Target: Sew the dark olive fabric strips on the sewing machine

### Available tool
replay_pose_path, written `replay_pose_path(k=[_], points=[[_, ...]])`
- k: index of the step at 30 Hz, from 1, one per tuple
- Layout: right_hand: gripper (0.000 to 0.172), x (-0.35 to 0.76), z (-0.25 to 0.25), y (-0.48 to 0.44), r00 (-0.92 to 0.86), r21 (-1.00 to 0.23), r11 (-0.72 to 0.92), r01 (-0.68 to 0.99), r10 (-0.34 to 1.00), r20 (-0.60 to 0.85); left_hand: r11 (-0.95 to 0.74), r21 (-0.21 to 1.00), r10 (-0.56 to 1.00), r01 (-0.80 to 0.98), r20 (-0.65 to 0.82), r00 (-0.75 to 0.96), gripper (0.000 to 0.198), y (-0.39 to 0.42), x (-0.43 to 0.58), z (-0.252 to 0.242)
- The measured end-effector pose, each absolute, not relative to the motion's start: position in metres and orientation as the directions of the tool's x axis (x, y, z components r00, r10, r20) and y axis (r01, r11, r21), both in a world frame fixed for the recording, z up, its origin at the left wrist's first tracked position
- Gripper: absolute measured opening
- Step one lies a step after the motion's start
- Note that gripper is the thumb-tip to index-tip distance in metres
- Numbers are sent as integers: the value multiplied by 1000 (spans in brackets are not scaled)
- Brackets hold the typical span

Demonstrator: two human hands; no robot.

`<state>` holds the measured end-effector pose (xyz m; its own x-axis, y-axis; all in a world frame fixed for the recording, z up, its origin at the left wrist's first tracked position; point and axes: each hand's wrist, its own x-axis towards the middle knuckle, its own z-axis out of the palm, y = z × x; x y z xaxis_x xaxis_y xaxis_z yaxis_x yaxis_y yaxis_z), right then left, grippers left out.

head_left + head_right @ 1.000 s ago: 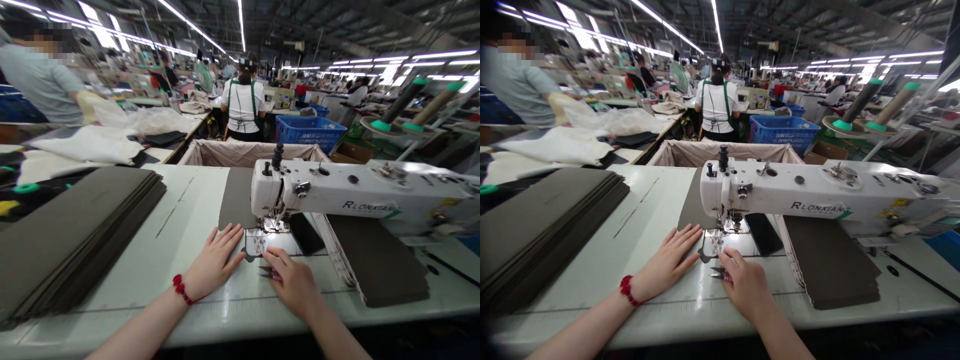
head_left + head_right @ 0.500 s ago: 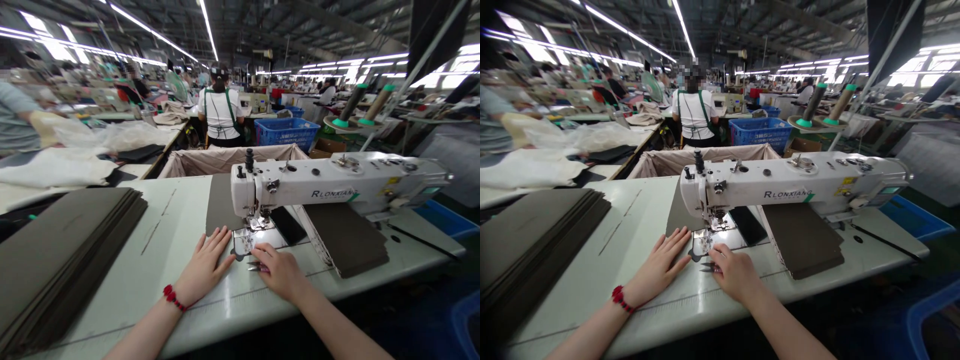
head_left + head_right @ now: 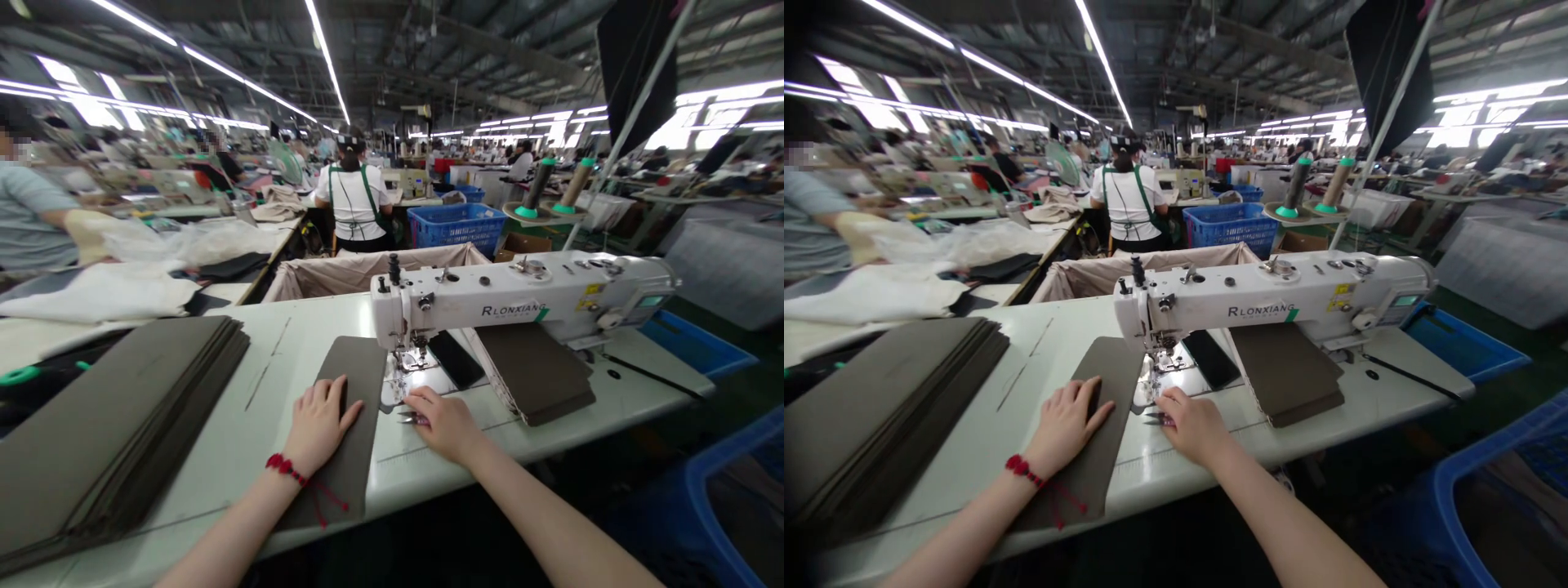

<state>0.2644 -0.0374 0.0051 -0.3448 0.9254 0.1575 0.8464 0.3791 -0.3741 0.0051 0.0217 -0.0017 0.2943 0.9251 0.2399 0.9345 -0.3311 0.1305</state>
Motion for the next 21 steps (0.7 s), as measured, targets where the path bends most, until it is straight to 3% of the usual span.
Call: replay_pose_path(k=[3,7,10,11,15,21], points=[[41,267,6,-38,-353,-402,392,827,920,172,-328,90,930,940,204,305,46,2,-13,-8],[32,276,12,-52,-310,-469,372,801,928,208,-381,108,924,918,81,374,59,-33,-41,-13],[18,285,16,-75,-120,-632,270,727,955,270,-489,186,871,852,46,489,64,-53,-51,-11],[21,288,17,-85,-48,-693,224,685,963,265,-517,209,853,830,50,519,63,-56,-50,-9],[33,294,10,-128,82,-801,49,597,989,121,-575,271,809,772,44,587,60,-58,-38,1],[25,285,-15,-181,80,-809,-69,583,996,-28,-606,292,786,740,75,613,49,-53,-21,2]])
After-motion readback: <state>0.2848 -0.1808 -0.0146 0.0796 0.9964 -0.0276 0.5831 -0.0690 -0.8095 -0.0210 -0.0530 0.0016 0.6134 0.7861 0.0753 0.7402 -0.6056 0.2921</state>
